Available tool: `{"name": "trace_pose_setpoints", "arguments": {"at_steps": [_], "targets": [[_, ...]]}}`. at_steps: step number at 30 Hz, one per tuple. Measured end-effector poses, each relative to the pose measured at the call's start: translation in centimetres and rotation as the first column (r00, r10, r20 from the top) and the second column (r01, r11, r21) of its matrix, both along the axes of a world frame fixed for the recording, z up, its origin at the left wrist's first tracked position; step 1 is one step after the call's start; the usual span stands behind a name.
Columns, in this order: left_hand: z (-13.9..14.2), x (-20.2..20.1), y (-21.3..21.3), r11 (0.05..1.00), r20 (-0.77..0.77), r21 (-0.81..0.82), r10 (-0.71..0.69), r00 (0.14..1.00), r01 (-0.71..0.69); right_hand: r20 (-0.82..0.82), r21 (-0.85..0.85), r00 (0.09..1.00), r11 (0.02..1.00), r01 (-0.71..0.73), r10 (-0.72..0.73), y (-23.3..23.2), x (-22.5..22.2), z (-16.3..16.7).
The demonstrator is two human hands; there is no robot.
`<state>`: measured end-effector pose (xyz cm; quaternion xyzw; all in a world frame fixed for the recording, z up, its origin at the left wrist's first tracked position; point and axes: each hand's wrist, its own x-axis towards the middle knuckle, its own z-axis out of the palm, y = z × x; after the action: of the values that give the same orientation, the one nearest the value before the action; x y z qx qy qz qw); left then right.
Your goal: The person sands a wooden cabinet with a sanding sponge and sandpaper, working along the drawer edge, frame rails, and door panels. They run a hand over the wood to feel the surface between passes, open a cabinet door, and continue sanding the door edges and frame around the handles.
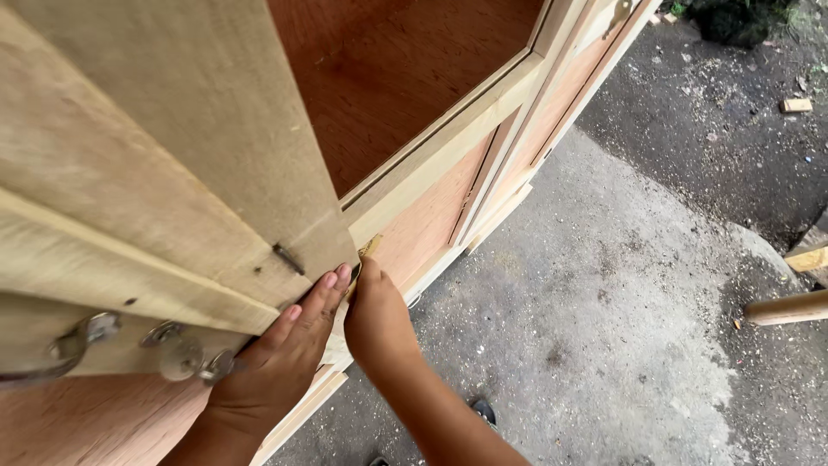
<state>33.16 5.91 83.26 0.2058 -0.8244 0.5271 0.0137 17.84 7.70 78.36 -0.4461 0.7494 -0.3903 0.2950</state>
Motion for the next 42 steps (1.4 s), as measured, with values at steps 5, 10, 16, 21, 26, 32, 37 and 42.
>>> {"name": "trace_pose_setpoints", "arguments": {"at_steps": [5,10,16,21,26,32,37,42], "targets": [[0.1,0.0,-0.1,0.999,0.012,0.023,-0.025,1.000,0.025,0.010,0.117,0.999,0.992,-0.042,0.041,-0.6,-0.2,-2.4],[-0.4,0.1,-0.1,0.999,0.013,0.033,-0.040,0.999,0.039,-0.042,0.223,0.979,0.957,-0.187,0.201,-2.3,-2.1,-4.8],[-5.2,1.8,0.0,0.958,-0.009,0.256,-0.135,0.991,0.133,-0.037,0.084,0.985,0.983,-0.163,0.167,-0.3,-1.7,-1.3],[-14.6,4.7,0.7,0.537,-0.307,0.767,-0.174,0.936,0.352,-0.063,0.150,0.981,0.974,-0.173,0.184,-0.4,-1.6,-0.1],[-22.6,4.3,0.5,0.309,0.006,0.951,0.001,1.000,-0.006,-0.069,0.228,0.968,0.948,-0.222,0.243,-1.5,-2.5,-7.0],[-26.8,-1.7,1.9,-0.017,-0.060,0.995,0.693,0.718,0.100,0.041,0.405,0.955,0.869,-0.285,0.295,-2.8,-3.5,-15.3],[-30.4,-3.9,0.7,-0.286,0.182,0.954,0.798,0.574,0.095,0.013,0.371,0.922,0.855,-0.363,0.387,-3.7,-4.0,-20.4],[-33.8,-2.5,0.8,-0.286,0.158,0.948,0.807,0.569,0.143,0.061,0.471,0.901,0.783,-0.406,0.430,-4.6,-4.5,-22.3]]}}
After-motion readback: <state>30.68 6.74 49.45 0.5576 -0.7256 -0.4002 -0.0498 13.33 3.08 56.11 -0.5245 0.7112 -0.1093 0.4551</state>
